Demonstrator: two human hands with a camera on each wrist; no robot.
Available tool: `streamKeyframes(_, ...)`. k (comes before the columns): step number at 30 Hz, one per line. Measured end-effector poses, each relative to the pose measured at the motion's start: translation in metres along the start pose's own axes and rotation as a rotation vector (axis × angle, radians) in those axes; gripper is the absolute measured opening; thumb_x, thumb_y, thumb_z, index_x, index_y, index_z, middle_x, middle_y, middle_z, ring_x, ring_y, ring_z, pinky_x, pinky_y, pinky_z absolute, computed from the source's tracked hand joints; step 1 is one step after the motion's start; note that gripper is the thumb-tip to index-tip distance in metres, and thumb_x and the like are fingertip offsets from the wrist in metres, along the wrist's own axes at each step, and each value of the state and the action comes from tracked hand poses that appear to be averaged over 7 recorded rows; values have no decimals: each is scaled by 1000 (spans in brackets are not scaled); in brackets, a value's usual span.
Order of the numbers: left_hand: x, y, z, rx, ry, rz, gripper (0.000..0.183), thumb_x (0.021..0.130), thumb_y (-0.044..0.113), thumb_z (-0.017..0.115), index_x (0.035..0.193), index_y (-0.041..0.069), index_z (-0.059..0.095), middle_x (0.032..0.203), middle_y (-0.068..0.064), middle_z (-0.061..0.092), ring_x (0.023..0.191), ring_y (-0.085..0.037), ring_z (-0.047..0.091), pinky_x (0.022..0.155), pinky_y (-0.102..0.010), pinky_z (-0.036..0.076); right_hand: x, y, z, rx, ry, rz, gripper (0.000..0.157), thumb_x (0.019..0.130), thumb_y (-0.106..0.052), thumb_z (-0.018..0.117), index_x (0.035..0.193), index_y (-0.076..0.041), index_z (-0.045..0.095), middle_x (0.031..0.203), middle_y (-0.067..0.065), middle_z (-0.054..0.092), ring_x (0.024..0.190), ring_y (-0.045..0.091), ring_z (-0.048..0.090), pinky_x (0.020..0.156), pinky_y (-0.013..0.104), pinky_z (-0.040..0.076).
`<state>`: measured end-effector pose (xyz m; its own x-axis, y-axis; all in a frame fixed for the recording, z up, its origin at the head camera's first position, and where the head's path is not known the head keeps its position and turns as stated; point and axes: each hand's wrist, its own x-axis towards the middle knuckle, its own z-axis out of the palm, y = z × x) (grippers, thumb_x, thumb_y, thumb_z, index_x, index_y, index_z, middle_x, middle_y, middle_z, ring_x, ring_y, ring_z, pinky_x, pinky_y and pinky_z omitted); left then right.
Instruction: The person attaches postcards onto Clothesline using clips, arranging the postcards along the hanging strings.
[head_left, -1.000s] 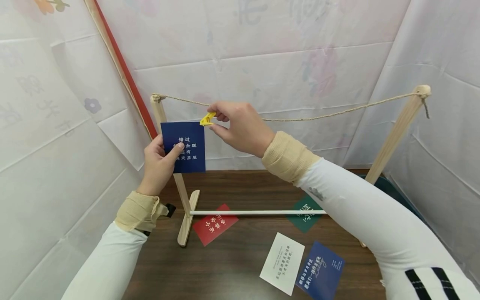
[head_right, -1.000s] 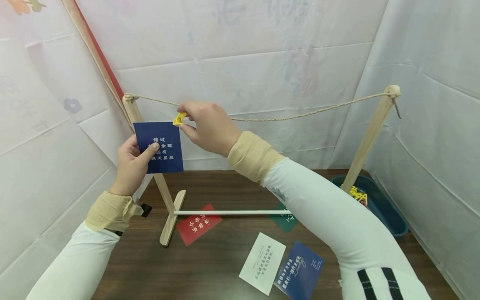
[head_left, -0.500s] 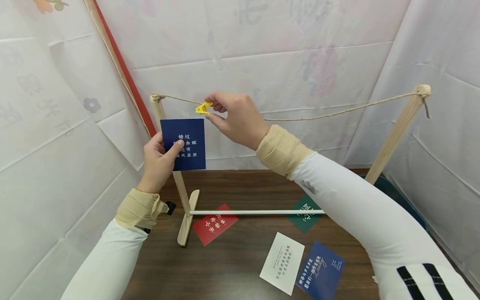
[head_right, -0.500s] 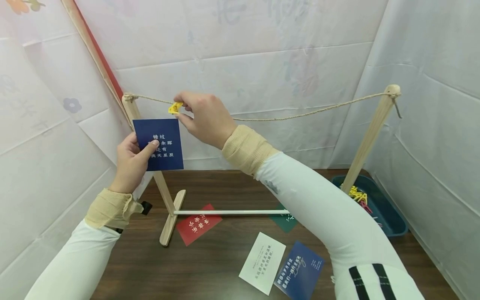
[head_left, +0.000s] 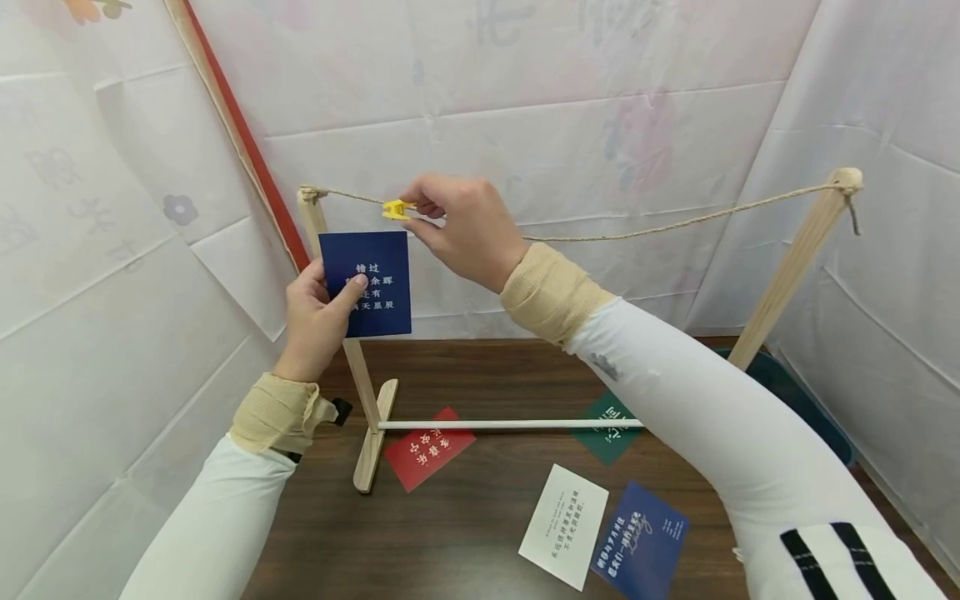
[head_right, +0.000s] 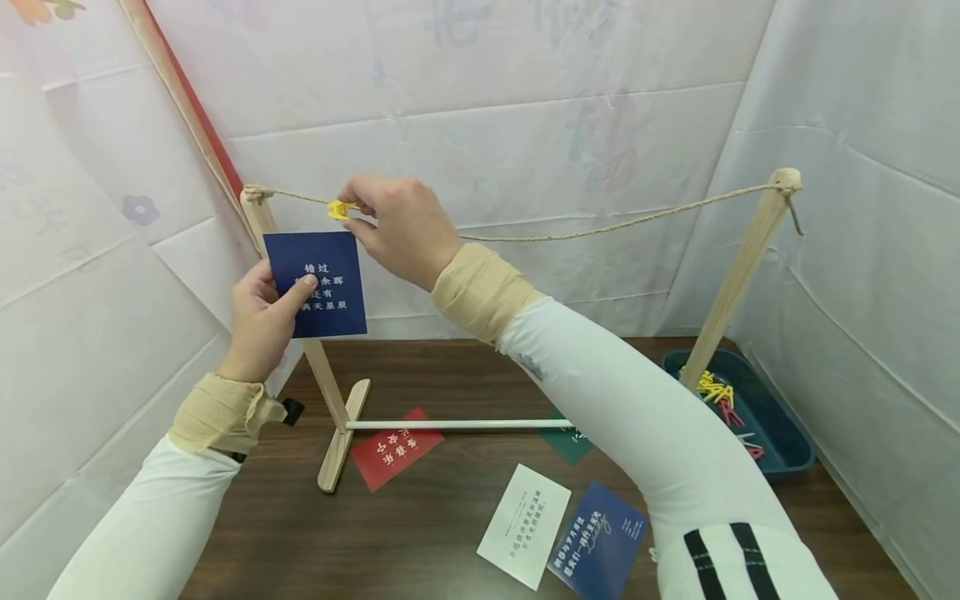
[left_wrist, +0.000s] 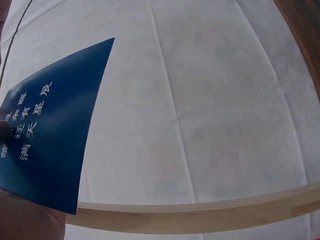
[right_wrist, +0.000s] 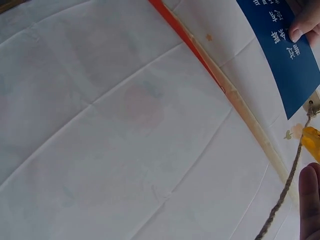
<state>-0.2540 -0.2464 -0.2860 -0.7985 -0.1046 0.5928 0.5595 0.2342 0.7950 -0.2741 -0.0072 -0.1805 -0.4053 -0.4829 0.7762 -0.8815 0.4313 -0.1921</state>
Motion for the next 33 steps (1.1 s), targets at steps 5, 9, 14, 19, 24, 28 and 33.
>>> streamKeyframes(5, 1, 1, 2, 5, 8, 12, 23, 106, 8, 67, 127, -1, 68, 101, 17, 79, 87, -1, 79, 74, -22, 65, 3, -1, 2, -6, 15, 7, 8, 100, -3, 75, 107, 0, 78, 108, 11, 83, 95, 22, 78, 93, 26, 61)
streamKeyframes(9, 1, 3, 4, 18, 12, 17, 25, 106, 9, 68, 127, -4, 67, 99, 18, 78, 86, 0, 79, 74, -21, 64, 5, -2, 3, -25, 26, 5, 6, 100, -3, 76, 104, -1, 78, 106, 10, 84, 94, 21, 79, 90, 27, 61)
streamKeyframes(14, 2, 5, 6, 37, 23, 11, 26, 106, 10, 68, 127, -5, 67, 97, 20, 77, 85, 2, 78, 73, -21, 64, 7, -2, 4, -62, 33, 1, 6, 101, -7, 76, 100, -2, 79, 96, 9, 83, 83, 20, 75, 81, 29, 59)
streamKeyframes(19, 3, 6, 8, 64, 27, -7, 28, 106, 11, 68, 128, -7, 66, 96, 21, 75, 84, 3, 77, 73, -20, 64, 10, -3, 3, -86, 15, 15, 9, 102, -10, 75, 98, -2, 79, 91, 9, 82, 74, 21, 69, 73, 31, 52)
streamKeyframes(24, 3, 6, 8, 72, 31, -18, 28, 106, 11, 68, 128, -7, 66, 95, 22, 75, 84, 4, 77, 72, -19, 64, 17, -4, 3, -89, -25, 71, 12, 105, -12, 72, 104, -2, 80, 97, 9, 83, 77, 20, 67, 74, 28, 50)
streamKeyframes(28, 3, 6, 9, 80, 28, -24, 29, 106, 13, 68, 128, -6, 66, 96, 22, 74, 84, 4, 76, 72, -19, 64, 23, -4, 4, -69, -48, 119, 14, 107, -11, 70, 109, -2, 81, 103, 9, 84, 82, 19, 71, 78, 27, 53)
streamKeyframes(33, 3, 7, 9, 77, 25, -27, 28, 106, 13, 68, 127, -6, 66, 95, 22, 75, 84, 3, 77, 72, -19, 64, 31, -4, 7, -1, -54, 167, 15, 107, -10, 70, 112, -1, 81, 112, 11, 84, 94, 19, 78, 87, 25, 59)
